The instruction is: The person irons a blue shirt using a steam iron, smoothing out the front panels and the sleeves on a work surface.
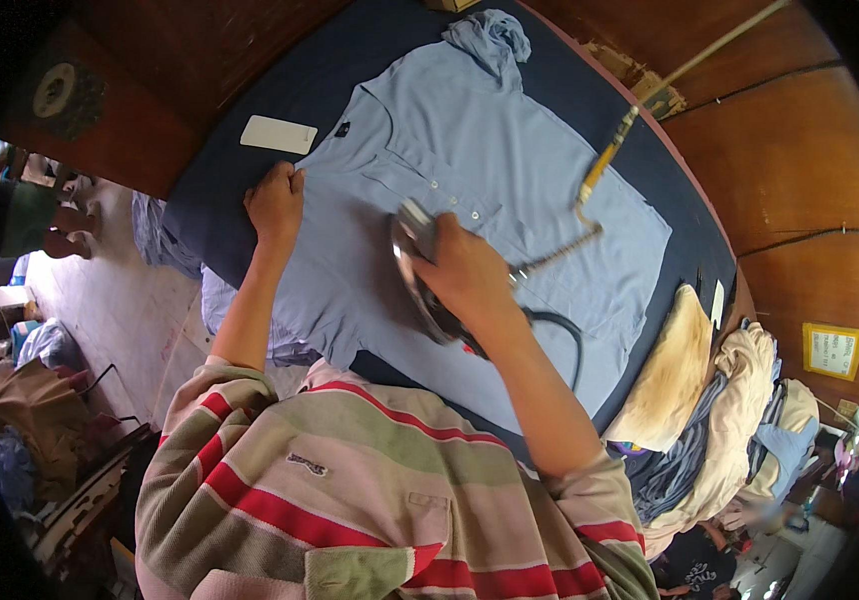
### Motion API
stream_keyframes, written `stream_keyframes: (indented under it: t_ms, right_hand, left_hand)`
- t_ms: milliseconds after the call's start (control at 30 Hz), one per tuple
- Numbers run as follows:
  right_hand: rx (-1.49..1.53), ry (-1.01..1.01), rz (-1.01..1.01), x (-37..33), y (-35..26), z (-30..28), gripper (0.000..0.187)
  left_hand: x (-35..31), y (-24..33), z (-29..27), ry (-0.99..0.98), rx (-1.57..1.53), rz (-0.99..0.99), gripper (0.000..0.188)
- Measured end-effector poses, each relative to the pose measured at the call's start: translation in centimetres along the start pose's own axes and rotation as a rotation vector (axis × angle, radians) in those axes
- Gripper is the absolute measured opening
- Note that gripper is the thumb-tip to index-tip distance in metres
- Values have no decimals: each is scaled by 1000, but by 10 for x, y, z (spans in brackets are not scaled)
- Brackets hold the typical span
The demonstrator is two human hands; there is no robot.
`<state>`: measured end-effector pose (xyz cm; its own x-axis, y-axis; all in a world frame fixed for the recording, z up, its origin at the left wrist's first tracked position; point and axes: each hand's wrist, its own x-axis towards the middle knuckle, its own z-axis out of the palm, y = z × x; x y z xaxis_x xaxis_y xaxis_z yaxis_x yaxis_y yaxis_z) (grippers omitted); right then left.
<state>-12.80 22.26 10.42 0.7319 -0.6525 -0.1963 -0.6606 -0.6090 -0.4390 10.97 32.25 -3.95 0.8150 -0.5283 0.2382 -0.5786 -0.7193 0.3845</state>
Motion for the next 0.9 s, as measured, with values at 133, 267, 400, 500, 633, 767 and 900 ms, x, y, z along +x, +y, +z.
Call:
stream_keyframes:
  t_ms: [133,267,400,500,633,767,900]
  right_hand:
    - [-31,-130,-24,55,-46,5,49]
    - [-67,-176,-86,55,-44,-2,48]
    - [-70,-21,-112,59,-40,-19,39]
    - [-77,-21,-80,78,-41,-15,45]
    - [-150,-25,-28,95,-54,0,52]
    - [-194,-14,-103,91,-54,7,45]
    - [-153,-41,-100,93,-56,4,44]
  left_hand:
    - [6,-2,-2,12,-40,57,18]
    - [5,-10,2,49,-152,48,18]
    - [5,-9,1,90,-182,79,18]
    - [6,-6,-4,7,-174,13,19]
    - [7,-11,5,79,-148,37,20]
    - [8,-13,4,30,-156,-7,19]
    - [10,-13,2,-11,-213,-19,18]
